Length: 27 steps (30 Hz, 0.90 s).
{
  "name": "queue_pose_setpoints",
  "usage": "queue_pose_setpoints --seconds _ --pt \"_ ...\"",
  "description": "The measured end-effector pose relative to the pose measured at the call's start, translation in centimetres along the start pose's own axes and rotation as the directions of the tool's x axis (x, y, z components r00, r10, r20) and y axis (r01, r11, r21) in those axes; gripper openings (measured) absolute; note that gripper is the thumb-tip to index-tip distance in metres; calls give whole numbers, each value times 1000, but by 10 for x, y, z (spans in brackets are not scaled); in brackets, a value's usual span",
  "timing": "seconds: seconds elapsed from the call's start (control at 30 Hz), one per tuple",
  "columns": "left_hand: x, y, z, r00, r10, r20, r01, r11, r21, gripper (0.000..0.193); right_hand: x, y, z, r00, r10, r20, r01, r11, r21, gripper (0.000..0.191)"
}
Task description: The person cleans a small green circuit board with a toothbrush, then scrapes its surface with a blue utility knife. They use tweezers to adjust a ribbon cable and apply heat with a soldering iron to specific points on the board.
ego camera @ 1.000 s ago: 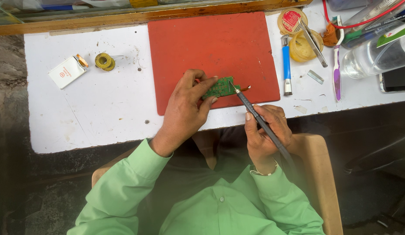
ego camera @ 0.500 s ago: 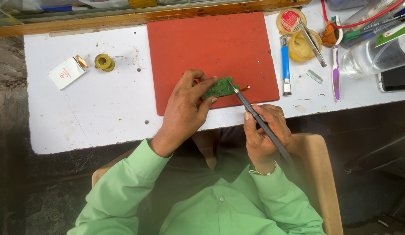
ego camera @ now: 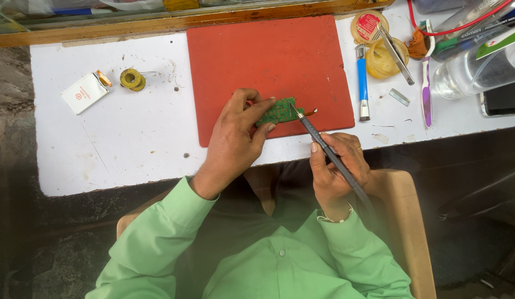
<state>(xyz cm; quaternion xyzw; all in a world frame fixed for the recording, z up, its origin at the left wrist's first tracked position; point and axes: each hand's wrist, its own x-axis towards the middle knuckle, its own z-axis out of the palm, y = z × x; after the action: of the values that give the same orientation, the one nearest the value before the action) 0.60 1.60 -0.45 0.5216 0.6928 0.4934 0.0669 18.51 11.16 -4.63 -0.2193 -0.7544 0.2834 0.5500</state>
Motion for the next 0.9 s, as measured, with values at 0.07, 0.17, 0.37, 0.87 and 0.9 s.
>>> queue_pose_setpoints --seconds 0.07,0.17,0.37,0.87,0.9 --pt "0 0 0 1000 7 -4 -7 1000 6 40 0 0 0 1000 19 -6 -19 1000 12 20" --pt "-1 0 0 1000 11 -5 -11 1000 15 40 0 0 0 1000 -11 -4 11 1000 10 20" --pt "0 -1 0 1000 -11 6 11 1000 8 39 0 -1 -1 1000 5 6 -5 1000 -4 20" --pt "0 0 0 1000 -14 6 14 1000 14 40 0 0 -1 1000 2 -1 -2 1000 14 19" --pt "0 0 0 1000 -1 0 1 1000 19 40 -1 0 0 1000 -2 -4 2 1000 13 19"
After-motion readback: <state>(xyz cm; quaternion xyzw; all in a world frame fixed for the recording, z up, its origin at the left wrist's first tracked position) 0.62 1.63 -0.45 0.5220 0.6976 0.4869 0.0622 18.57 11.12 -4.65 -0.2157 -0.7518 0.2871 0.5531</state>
